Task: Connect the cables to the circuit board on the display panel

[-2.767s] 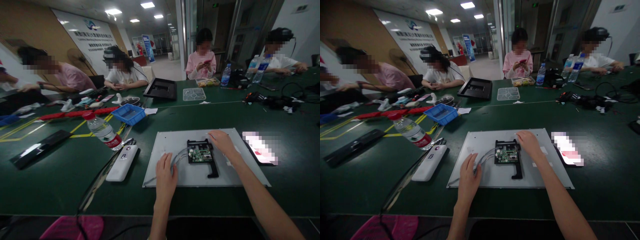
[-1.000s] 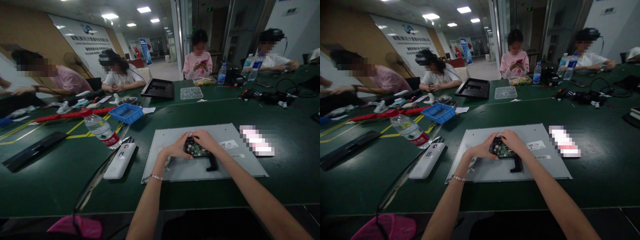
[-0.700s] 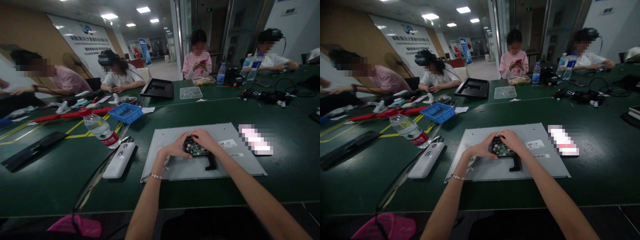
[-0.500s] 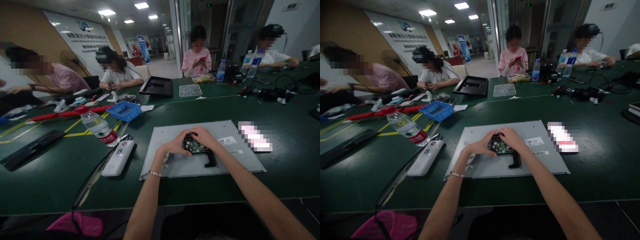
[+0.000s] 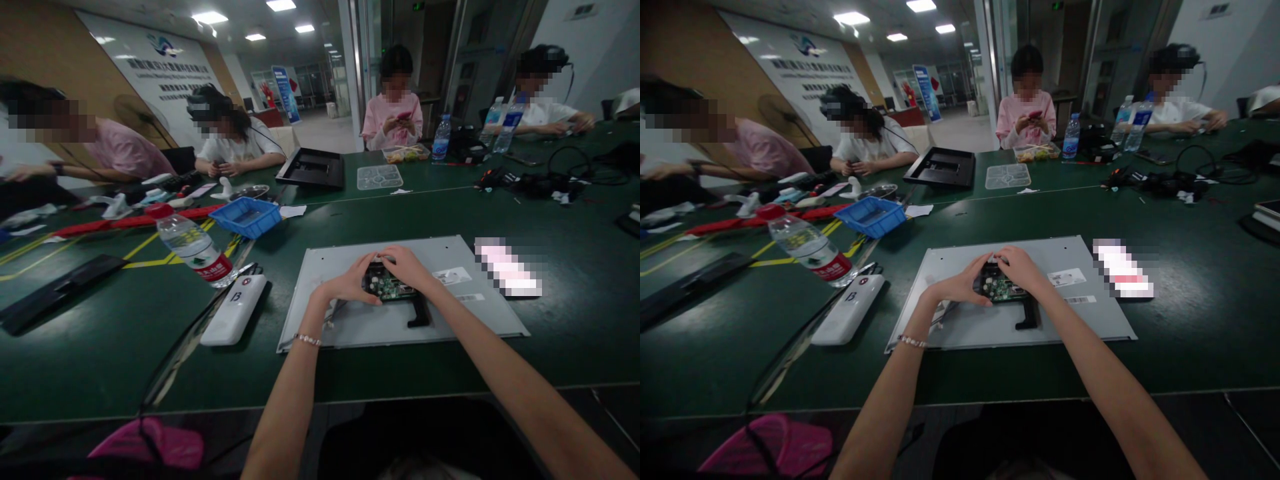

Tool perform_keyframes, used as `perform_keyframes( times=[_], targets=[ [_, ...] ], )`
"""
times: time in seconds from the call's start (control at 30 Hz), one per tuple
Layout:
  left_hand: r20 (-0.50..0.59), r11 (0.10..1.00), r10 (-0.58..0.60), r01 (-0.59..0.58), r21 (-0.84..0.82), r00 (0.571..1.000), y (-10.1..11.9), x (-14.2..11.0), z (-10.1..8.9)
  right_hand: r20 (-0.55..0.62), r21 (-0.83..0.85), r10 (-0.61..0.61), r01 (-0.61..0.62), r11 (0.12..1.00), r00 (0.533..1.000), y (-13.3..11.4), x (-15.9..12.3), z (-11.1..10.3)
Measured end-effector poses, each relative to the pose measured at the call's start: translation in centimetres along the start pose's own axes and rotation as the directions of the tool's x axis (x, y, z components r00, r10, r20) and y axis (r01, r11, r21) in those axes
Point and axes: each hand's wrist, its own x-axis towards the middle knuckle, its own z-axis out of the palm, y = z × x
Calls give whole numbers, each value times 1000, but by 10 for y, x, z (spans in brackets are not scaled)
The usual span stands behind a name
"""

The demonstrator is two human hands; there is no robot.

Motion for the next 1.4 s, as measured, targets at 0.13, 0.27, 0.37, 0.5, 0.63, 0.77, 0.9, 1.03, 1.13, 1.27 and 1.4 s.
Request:
perform_keyframes(
  times=[0.13, 0.27, 0.37, 0.5, 0.63, 0.77, 0.9, 1.03, 1.13, 1.27, 1.4],
  targets=[
    [-11, 1000, -10, 10, -11, 1000, 0, 0, 0, -92, 13, 37, -36, 999, 995, 2, 3, -8],
    [-19, 1000, 12, -12, 4, 1000, -1, 1, 1, -123, -18, 119, -122, 992, 985, 6, 2, -39],
    [-16, 1000, 23, -23, 4, 1000, -1, 0, 0, -10, -40, 134, -134, 990, 991, 16, -9, -66],
    [-9, 1000, 7, -7, -1, 1000, -2, -1, 0, 100, -130, 184, -170, 977, 978, 38, -36, -85],
    [-3, 1000, 6, -6, 0, 1000, -4, -1, 0, 111, -235, 351, -319, 918, 930, 58, -61, -93],
    [-5, 1000, 10, -10, -5, 1000, -5, -1, 1, 227, -295, 472, -402, 867, 852, 63, -75, -106],
    [6, 1000, -16, 16, -21, 1000, -1, -2, -1, 246, -325, 546, -463, 825, 801, 57, -80, -114],
    [12, 999, -18, 18, -32, 1000, 3, -2, -2, 251, -277, 529, -463, 842, 811, 48, -79, -115],
    [9, 1000, -12, 12, -28, 1000, 4, -2, -2, 233, -222, 535, -491, 842, 812, 44, -76, -116],
    [10, 1000, -10, 11, -15, 1000, 4, -1, -2, 301, 23, 482, -512, 859, 823, 40, -72, -111],
    [34, 999, -37, 38, -11, 999, 6, -2, -3, 429, 263, 391, -527, 808, 814, 29, -69, -95]
  ],
)
